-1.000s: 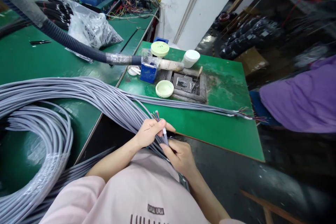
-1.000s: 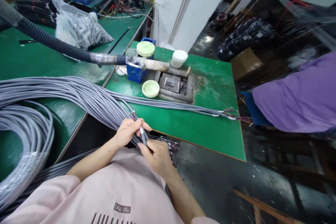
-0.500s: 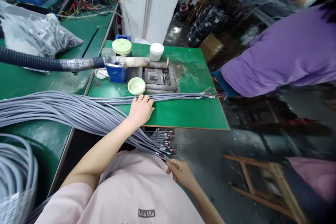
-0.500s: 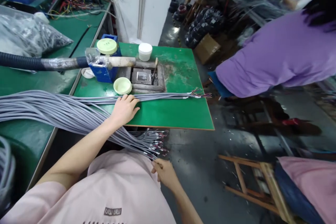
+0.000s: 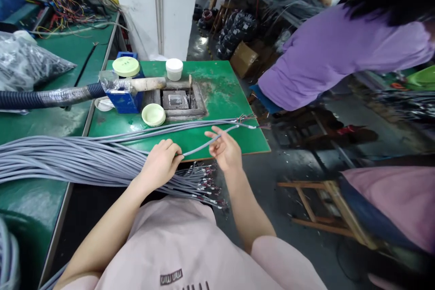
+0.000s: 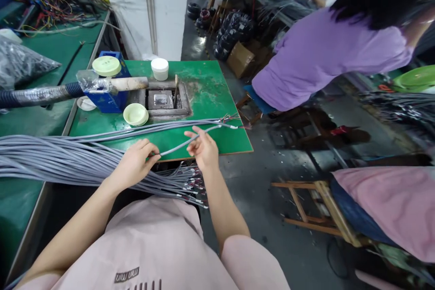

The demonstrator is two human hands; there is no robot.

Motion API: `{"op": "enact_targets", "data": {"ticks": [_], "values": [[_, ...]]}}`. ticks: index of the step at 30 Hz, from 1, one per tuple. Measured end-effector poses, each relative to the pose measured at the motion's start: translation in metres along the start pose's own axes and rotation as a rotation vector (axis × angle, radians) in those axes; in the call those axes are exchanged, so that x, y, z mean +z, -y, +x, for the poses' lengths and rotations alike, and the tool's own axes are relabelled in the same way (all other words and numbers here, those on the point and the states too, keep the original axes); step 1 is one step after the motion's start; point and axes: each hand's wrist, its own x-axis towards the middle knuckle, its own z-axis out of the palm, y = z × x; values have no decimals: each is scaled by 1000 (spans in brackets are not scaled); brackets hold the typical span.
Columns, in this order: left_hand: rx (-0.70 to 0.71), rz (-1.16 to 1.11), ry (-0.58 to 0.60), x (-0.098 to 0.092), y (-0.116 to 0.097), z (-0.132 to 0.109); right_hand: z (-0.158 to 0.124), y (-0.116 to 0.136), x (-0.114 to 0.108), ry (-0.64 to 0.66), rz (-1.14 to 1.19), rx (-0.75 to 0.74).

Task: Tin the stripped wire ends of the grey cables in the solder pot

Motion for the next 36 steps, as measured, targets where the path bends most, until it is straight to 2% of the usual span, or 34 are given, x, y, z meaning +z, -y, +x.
{"op": "enact_targets", "data": {"ticks": [3,7,9,12,14,17,22,25,30,36], "values": [[-8,-46,3,1,1,-2,16,25,-4,-121,114,-195],[-15,-62,-29,8,4,1,11,38,-19,-203,130,-460],[-10,-57,-28,12,4,2,4,35,-31,-243,101,-475],[-16,-58,-8,17,5,1,-8,27,-48,-311,93,-363],[-32,-110,-1,19,5,1,-18,27,-56,-315,63,-340],[-43,-336,-25,19,2,0,-42,34,-52,-160,-130,-350],[-143,-884,-18,17,-12,-4,-76,33,-20,257,-488,-94],[-234,-1121,-5,16,-19,-10,-82,19,-3,403,-552,-24],[-335,-1426,-90,15,-21,-18,-82,5,12,417,-668,-74],[-396,-1572,-187,15,-23,-20,-85,2,23,372,-827,-216]]}}
